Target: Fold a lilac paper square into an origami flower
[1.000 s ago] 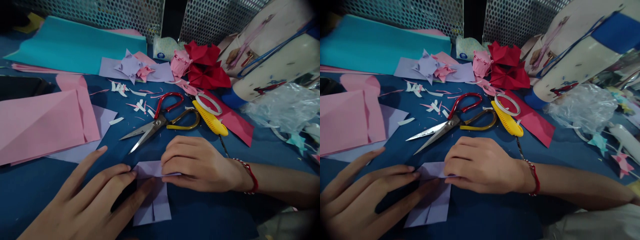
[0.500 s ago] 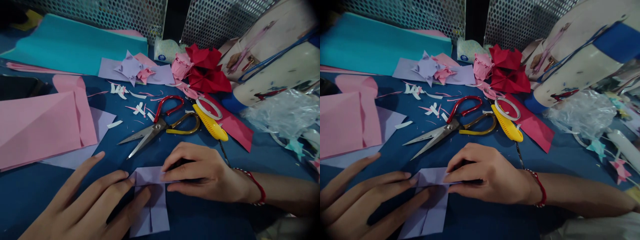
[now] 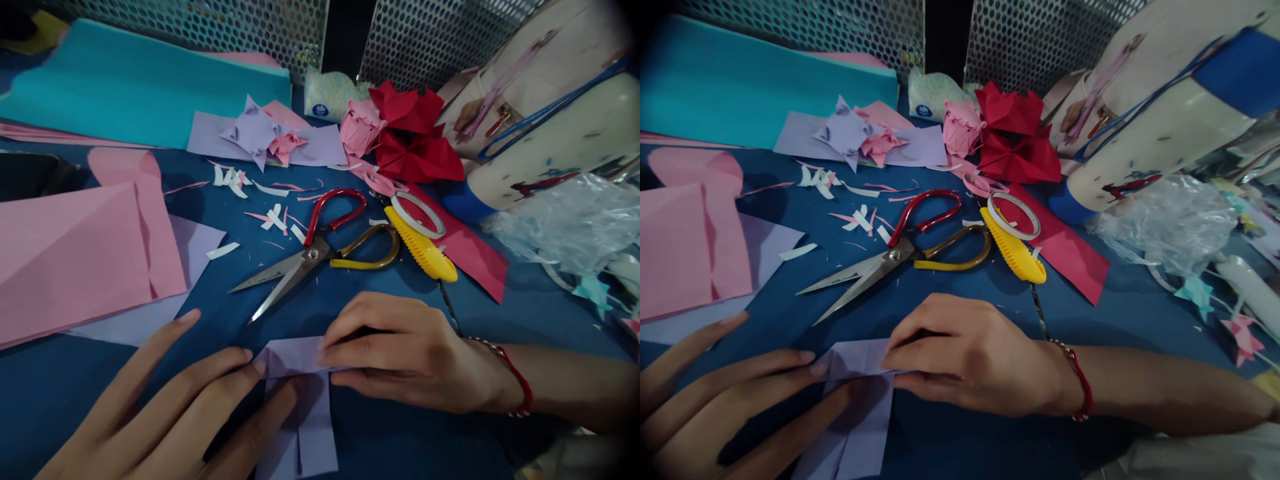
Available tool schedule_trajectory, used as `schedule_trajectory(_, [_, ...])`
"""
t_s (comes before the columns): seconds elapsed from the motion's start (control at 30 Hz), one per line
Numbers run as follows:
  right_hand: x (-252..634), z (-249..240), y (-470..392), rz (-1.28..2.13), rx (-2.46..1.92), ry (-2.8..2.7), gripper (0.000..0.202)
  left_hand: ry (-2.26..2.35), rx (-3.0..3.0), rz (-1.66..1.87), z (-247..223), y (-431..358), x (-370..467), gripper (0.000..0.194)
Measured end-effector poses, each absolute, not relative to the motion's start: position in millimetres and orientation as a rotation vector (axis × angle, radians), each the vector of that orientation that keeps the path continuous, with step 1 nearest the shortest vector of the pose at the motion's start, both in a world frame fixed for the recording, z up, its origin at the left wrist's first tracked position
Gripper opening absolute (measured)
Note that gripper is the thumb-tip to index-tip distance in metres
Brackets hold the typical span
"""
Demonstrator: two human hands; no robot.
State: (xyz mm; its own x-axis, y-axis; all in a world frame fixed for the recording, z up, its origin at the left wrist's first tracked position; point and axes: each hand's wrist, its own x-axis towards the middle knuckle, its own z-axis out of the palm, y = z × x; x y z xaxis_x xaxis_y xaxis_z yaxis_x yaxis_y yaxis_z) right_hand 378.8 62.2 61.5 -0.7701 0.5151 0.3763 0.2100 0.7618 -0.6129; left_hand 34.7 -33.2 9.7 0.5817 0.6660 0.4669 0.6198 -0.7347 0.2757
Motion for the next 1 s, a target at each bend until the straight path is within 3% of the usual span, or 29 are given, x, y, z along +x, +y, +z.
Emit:
schedule_trajectory(0.57, [376.3,55.2,58.1,0.477,-0.499,-2.459,0.003,1.129,2.718,0.865,8.6,-34.7,35.5,0.045])
schedule_trajectory(0.83, [380.7,65.9,67.0,0.255,-0.32,-2.551,0.04,1.116,2.729,0.876,7.4,-34.9,36.2,0.045])
schedule_trajectory(1.0, [378.3,64.6,69.3,0.196,-0.304,-2.535,0.046,1.124,2.749,0.84,11.1,-33.1,36.1,0.044])
